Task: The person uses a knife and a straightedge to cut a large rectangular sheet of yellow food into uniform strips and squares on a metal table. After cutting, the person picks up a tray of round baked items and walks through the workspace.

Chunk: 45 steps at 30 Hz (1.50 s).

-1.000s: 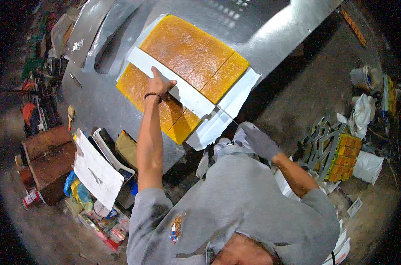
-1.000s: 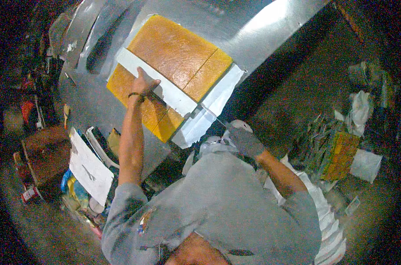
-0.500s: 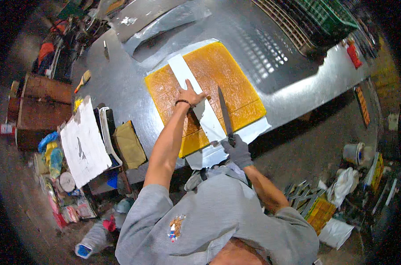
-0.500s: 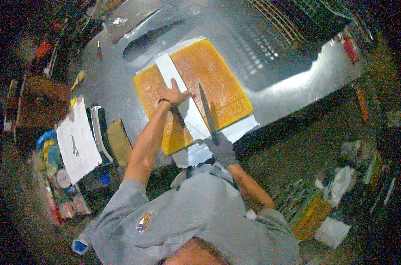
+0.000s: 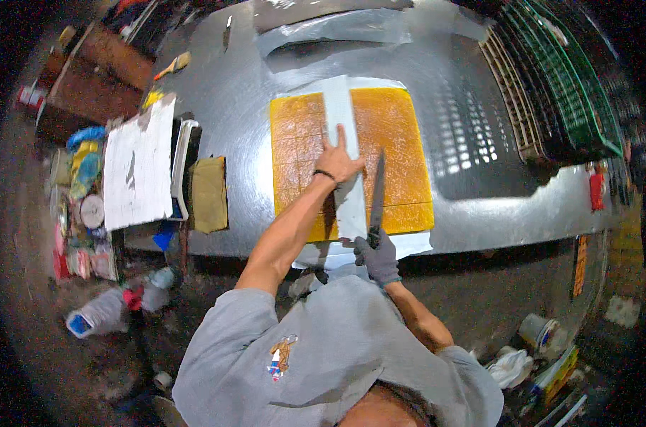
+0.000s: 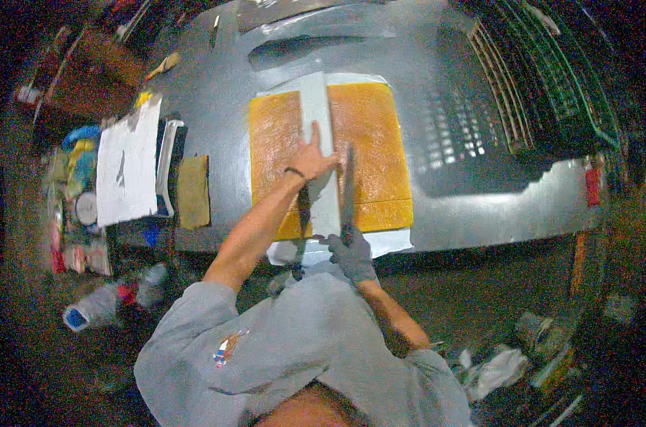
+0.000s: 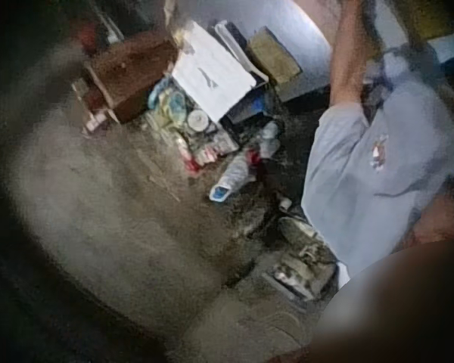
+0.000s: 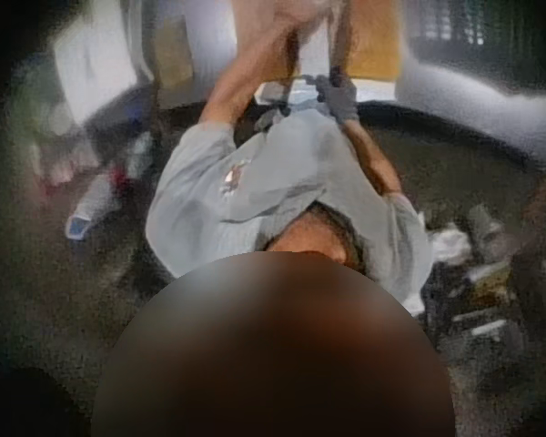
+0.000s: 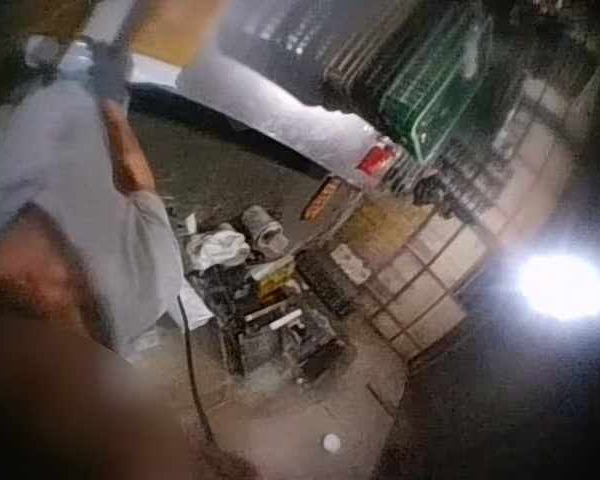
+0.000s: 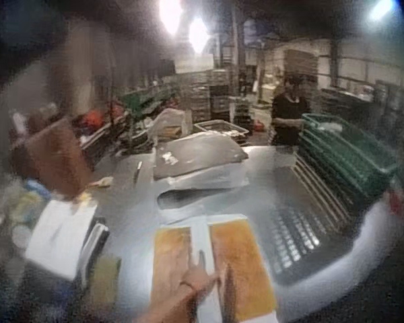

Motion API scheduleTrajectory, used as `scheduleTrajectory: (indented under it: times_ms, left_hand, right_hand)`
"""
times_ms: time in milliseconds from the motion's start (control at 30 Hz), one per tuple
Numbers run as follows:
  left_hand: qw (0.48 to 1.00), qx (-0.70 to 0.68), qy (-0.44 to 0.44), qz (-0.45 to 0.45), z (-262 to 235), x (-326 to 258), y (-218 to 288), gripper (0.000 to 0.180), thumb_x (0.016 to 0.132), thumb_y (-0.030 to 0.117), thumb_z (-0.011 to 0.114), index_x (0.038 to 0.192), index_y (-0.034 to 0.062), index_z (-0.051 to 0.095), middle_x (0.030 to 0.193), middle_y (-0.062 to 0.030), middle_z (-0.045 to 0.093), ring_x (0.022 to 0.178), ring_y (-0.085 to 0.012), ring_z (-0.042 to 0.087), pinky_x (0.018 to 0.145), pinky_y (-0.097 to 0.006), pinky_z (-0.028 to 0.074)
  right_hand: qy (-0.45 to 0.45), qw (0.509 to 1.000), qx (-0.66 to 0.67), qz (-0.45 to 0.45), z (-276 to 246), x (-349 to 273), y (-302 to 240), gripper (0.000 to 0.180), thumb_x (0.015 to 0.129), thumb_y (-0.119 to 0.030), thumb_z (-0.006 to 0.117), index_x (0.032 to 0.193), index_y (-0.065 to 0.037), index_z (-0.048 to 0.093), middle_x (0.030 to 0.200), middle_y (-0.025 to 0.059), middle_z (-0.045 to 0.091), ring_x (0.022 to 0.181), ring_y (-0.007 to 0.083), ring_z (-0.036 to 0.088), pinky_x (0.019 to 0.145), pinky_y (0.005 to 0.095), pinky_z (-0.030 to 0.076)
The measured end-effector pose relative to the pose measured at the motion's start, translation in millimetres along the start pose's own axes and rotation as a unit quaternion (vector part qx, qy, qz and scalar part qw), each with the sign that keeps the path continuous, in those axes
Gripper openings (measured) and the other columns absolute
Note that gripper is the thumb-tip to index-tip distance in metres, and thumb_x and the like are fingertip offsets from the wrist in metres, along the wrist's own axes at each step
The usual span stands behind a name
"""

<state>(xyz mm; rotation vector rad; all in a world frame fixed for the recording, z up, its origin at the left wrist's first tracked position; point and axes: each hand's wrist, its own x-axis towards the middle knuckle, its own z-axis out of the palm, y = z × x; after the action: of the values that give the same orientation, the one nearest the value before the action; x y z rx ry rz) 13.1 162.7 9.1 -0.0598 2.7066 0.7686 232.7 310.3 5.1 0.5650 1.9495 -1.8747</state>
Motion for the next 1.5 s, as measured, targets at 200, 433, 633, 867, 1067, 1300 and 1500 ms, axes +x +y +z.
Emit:
scheduleTrajectory:
  times_ms: [200, 433, 633, 867, 1067, 1300, 1500]
  left_hand:
    - [0.999, 0.042, -0.010, -0.003, 27.1, 5.0, 52.9, 0.113, 0.080, 0.058, 0.068, 0.159, 0.0128, 0.001, 0.145, -0.0461, 0.023, 0.114, -0.0565, 0.056, 0.091, -0.061, 0.051]
    - [0.999, 0.028, -0.011, -0.015, 29.9, 7.1, 48.7, 0.112, 0.081, 0.052, 0.071, 0.159, 0.0095, 0.003, 0.137, -0.0410, 0.036, 0.113, -0.0518, 0.058, 0.090, -0.055, 0.054]
    - [0.998, 0.058, -0.011, -0.009, 31.3, 11.2, 45.3, 0.113, 0.081, 0.055, 0.071, 0.159, 0.0084, 0.003, 0.134, -0.0410, 0.038, 0.111, -0.0500, 0.060, 0.085, -0.053, 0.056]
    - [0.998, 0.043, -0.039, -0.004, 26.4, 10.8, 46.2, 0.113, 0.081, 0.057, 0.069, 0.158, 0.0059, 0.004, 0.136, -0.0408, 0.037, 0.116, -0.0494, 0.058, 0.085, -0.052, 0.056]
    - [0.998, 0.029, -0.060, -0.021, 24.1, 20.6, 46.3, 0.127, 0.071, 0.062, 0.079, 0.158, 0.0087, 0.005, 0.147, -0.0368, 0.032, 0.129, -0.0494, 0.048, 0.095, -0.055, 0.051]
    - [0.995, 0.046, -0.087, -0.023, 30.0, 34.7, 50.7, 0.136, 0.063, 0.055, 0.088, 0.159, 0.0101, 0.003, 0.145, -0.0302, 0.037, 0.130, -0.0432, 0.048, 0.095, -0.053, 0.051]
    - [0.992, 0.020, -0.125, -0.007, 28.9, 53.1, 40.9, 0.134, 0.066, 0.046, 0.090, 0.158, 0.0089, 0.000, 0.151, -0.0402, 0.024, 0.137, -0.0506, 0.039, 0.107, -0.062, 0.040]
  right_hand:
    - [0.021, 0.997, 0.057, 0.041, -41.7, 11.1, 6.7, 0.025, 0.088, -0.015, 0.070, 0.093, -0.003, 0.048, 0.071, 0.0115, 0.064, 0.056, 0.0182, 0.062, 0.049, 0.0317, 0.051]
    - [-0.009, 0.999, 0.042, 0.026, -50.0, 20.9, 10.7, 0.018, 0.092, -0.012, 0.066, 0.095, 0.001, 0.053, 0.073, 0.0139, 0.067, 0.054, 0.0201, 0.065, 0.049, 0.0324, 0.055]
    - [-0.005, 0.999, 0.037, 0.033, -44.5, 22.7, 9.7, 0.018, 0.093, -0.012, 0.065, 0.095, 0.001, 0.053, 0.074, 0.0139, 0.066, 0.057, 0.0198, 0.065, 0.050, 0.0328, 0.056]
    - [-0.001, 0.997, 0.063, 0.036, -42.8, 17.6, 6.1, 0.016, 0.092, -0.011, 0.064, 0.092, 0.000, 0.052, 0.073, 0.0134, 0.065, 0.057, 0.0210, 0.065, 0.051, 0.0338, 0.056]
    - [0.008, 0.995, 0.081, 0.057, -40.9, 12.3, -1.4, 0.016, 0.092, -0.006, 0.060, 0.096, -0.005, 0.046, 0.077, 0.0150, 0.065, 0.057, 0.0226, 0.064, 0.051, 0.0350, 0.056]
    - [0.053, 0.993, 0.086, 0.063, -31.1, 0.6, -17.7, 0.021, 0.090, -0.012, 0.063, 0.088, -0.010, 0.042, 0.075, 0.0117, 0.062, 0.059, 0.0208, 0.064, 0.050, 0.0345, 0.055]
    - [0.082, 0.987, 0.123, 0.070, -19.1, -3.8, -34.1, 0.018, 0.091, -0.007, 0.063, 0.093, -0.009, 0.045, 0.073, 0.0109, 0.060, 0.056, 0.0211, 0.062, 0.048, 0.0340, 0.054]
